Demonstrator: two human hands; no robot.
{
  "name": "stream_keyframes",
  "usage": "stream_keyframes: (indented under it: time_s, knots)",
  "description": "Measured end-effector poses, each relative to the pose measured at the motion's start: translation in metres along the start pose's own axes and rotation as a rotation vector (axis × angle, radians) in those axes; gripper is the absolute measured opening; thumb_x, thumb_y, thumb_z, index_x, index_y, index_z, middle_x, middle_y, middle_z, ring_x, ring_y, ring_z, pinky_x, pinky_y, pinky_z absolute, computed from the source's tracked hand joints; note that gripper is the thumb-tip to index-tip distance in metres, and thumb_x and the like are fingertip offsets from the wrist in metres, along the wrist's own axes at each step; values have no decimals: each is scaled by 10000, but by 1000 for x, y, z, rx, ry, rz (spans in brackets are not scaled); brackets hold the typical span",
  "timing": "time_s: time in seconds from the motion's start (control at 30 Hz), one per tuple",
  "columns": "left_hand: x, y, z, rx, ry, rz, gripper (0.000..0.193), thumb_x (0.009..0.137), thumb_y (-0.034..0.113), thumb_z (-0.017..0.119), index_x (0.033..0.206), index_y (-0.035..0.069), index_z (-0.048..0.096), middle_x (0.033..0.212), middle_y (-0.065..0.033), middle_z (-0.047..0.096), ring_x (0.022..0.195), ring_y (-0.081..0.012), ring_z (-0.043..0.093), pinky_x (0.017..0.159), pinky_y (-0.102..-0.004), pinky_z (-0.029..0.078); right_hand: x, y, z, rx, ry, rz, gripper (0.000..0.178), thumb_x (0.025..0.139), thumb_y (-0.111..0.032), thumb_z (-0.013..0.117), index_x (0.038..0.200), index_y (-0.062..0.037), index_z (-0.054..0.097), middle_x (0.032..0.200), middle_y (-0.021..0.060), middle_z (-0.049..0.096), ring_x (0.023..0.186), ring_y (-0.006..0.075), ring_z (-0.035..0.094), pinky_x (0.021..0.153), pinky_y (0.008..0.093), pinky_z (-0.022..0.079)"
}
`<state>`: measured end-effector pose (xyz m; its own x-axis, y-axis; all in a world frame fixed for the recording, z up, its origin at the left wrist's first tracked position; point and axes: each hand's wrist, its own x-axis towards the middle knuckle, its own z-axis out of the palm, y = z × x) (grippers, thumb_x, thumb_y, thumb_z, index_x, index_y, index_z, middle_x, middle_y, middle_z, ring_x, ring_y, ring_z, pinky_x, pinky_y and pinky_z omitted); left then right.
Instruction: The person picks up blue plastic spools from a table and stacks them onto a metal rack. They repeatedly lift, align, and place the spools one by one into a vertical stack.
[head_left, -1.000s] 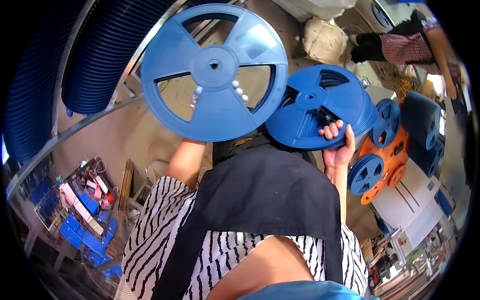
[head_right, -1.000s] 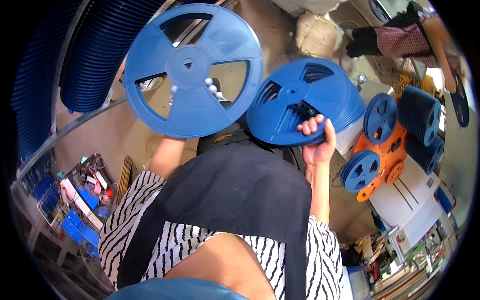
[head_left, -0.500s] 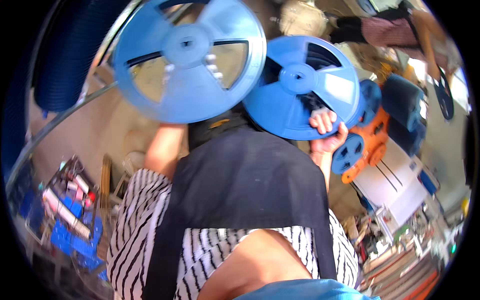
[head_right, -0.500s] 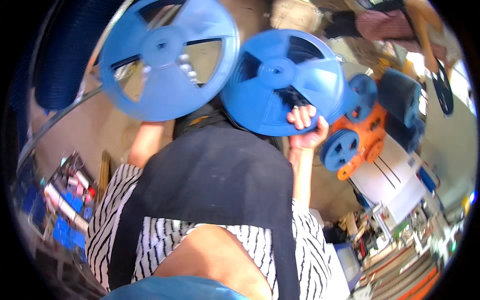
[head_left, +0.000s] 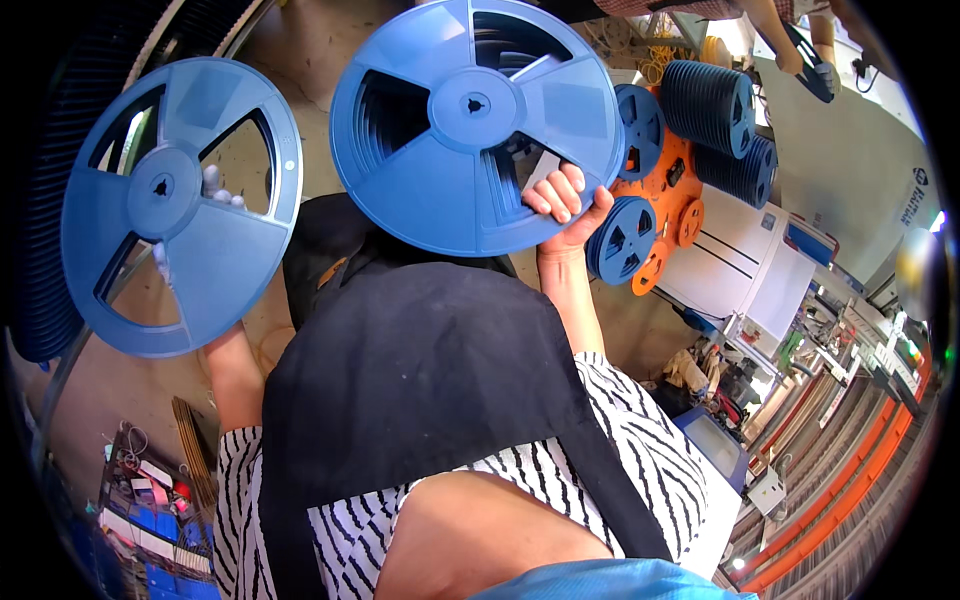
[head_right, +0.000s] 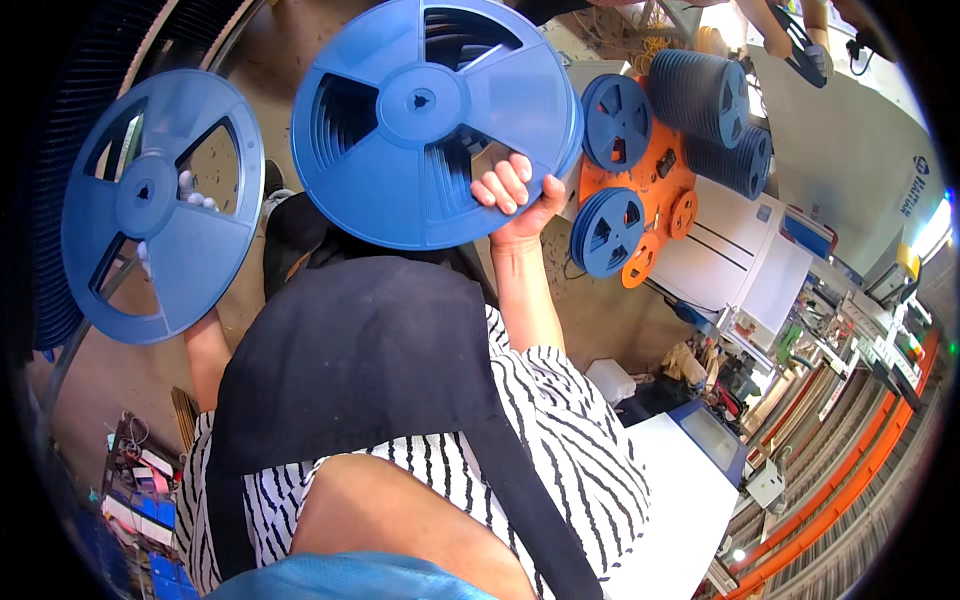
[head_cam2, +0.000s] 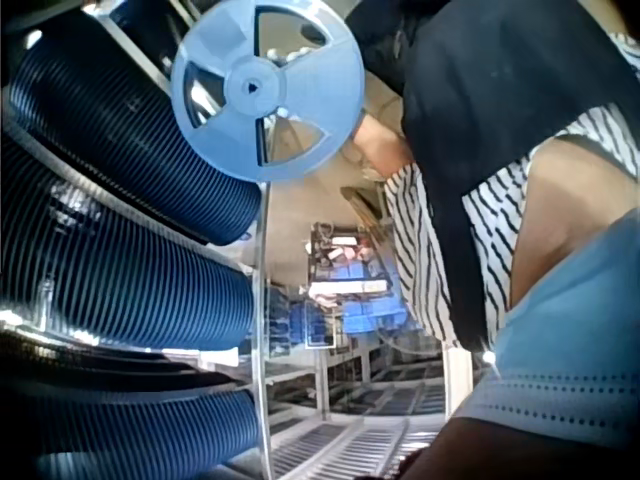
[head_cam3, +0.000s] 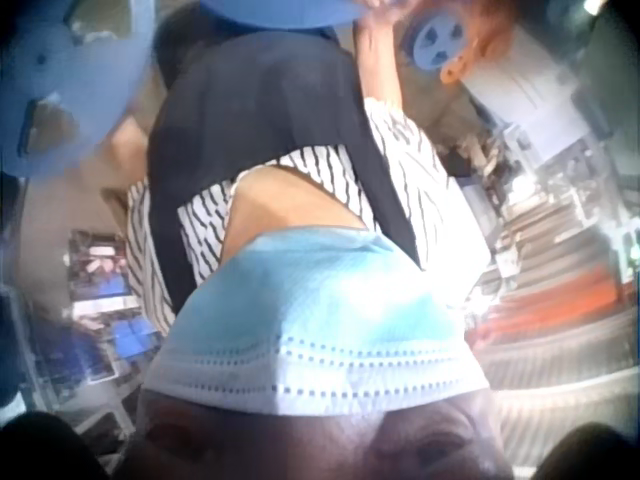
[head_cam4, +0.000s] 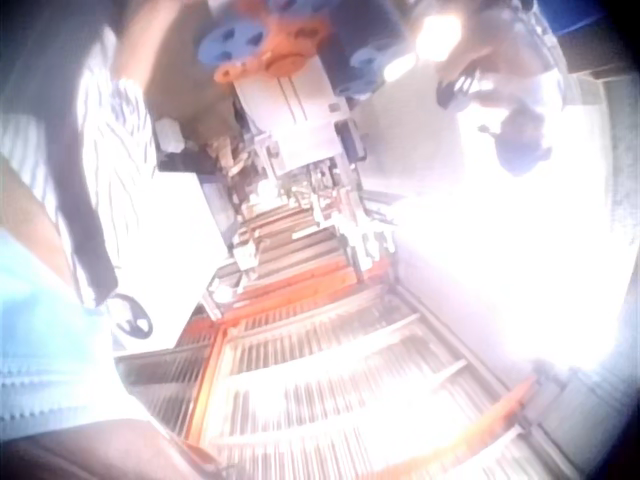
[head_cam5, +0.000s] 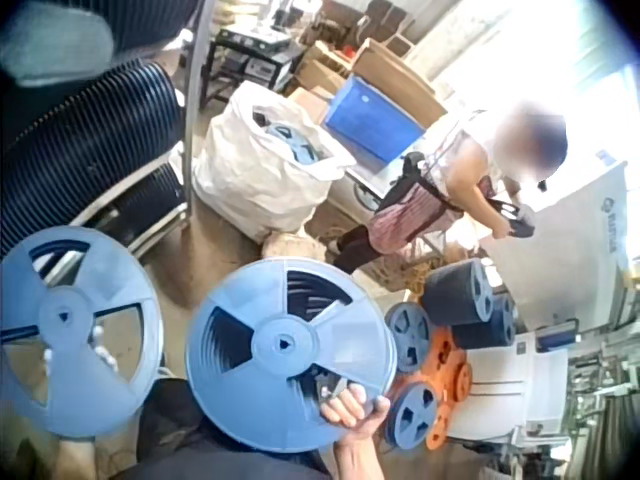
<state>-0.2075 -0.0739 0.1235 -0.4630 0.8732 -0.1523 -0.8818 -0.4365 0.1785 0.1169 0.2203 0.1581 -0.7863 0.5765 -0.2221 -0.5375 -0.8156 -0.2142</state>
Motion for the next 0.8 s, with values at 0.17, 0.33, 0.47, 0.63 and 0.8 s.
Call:
stream_keyframes:
  time_s: [0.17, 0.33, 0.47, 0.63, 0.8]
  knots:
    - [5, -5, -3, 10, 212, -50, 729, 888, 278, 635, 1457, -12, 282, 1453, -218, 379, 1308, -286, 442, 1132, -438, 331, 11, 12, 4, -11, 50, 16, 260, 782, -312, 681, 789, -116, 511, 568, -49, 459, 525, 98, 458, 638, 292, 398]
    - [30, -39, -30, 586, 385, -267, 541, 928, 189, 597, 1397, -7, 412, 1316, -158, 545, 1173, -200, 565, 971, -312, 485, 19, 21, 17, -257, 29, 127, 296, 785, -383, 646, 840, -108, 551, 601, -45, 463, 559, 115, 471, 681, 307, 431]
    - [64, -99, 17, 1380, 140, -187, 1014, 714, 146, 769, 1518, 70, 157, 1457, -163, 392, 1301, -240, 423, 1048, -320, 379, 27, 70, 49, -475, 150, 263, 292, 750, -289, 671, 890, -55, 569, 666, 43, 535, 621, 176, 544, 680, 341, 475]
    - [69, -136, -5, 969, 154, -190, 824, 750, 285, 797, 1425, 84, 370, 1137, -115, 588, 998, -214, 590, 840, -310, 494, 38, 95, 92, -790, 270, 389, 368, 761, -303, 746, 925, -13, 590, 738, 74, 609, 692, 184, 597, 672, 315, 487]
    - [65, -121, 8, 509, 329, -624, 827, 759, 108, 779, 1434, 99, 302, 1052, -106, 628, 933, -193, 616, 782, -334, 531, 40, 100, 99, -833, 242, 405, 521, 774, -344, 758, 1094, 25, 577, 911, 129, 673, 857, 227, 650, 832, 354, 501]
